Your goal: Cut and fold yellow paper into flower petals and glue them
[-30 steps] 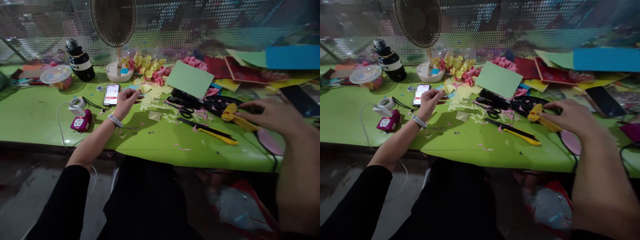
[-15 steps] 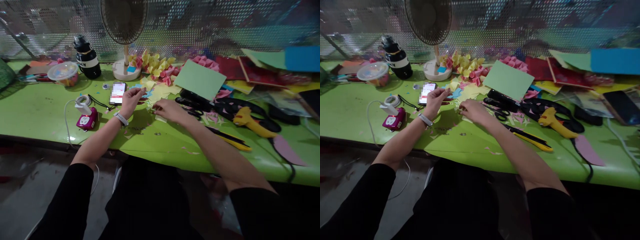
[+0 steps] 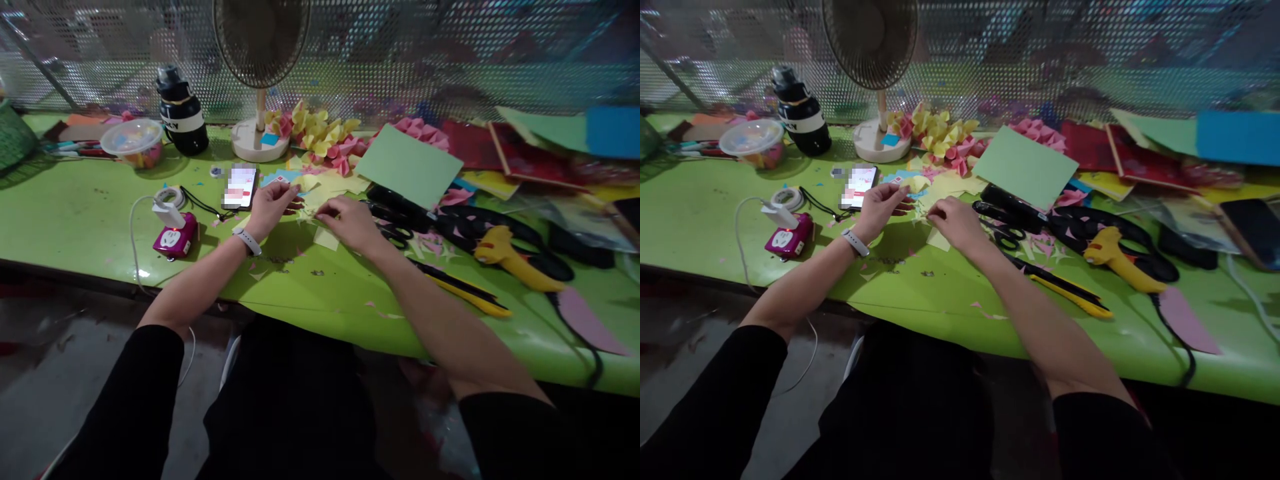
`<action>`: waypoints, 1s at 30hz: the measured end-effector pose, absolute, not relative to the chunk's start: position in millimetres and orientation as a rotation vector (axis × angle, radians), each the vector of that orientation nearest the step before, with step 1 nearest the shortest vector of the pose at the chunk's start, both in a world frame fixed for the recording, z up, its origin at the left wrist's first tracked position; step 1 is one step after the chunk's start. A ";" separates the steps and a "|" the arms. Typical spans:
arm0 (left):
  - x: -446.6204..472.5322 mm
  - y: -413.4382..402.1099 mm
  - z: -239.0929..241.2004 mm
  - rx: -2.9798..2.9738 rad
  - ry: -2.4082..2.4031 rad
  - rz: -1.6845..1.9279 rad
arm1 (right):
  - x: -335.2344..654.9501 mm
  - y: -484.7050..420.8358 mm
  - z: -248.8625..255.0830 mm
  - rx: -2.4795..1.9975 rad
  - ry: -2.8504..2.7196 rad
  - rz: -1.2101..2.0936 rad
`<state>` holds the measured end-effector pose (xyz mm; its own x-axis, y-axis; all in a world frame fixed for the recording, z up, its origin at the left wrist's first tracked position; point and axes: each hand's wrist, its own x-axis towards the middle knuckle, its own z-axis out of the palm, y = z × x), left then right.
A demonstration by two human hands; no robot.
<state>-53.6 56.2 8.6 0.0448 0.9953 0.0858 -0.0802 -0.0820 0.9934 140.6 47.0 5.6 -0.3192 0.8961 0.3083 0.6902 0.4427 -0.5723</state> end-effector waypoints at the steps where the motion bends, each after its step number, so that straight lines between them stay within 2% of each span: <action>1: -52.5 56.4 6.5 1.229 1.047 1.265 | 142.9 46.5 8.3 -1.324 -2.074 0.448; 22: -46.9 48.7 0.3 1.195 0.950 1.077 | 144.3 36.8 20.7 -1.252 -2.000 0.439; 30: -49.7 54.4 -1.4 1.151 0.901 1.086 | 150.8 34.5 34.9 -1.366 -1.968 0.617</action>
<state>-49.7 54.4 -1.4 0.2513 0.9679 -0.0093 -0.1877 0.0582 0.9805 150.8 34.5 34.9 -0.2407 0.9388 0.2465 0.6297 0.3443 -0.6964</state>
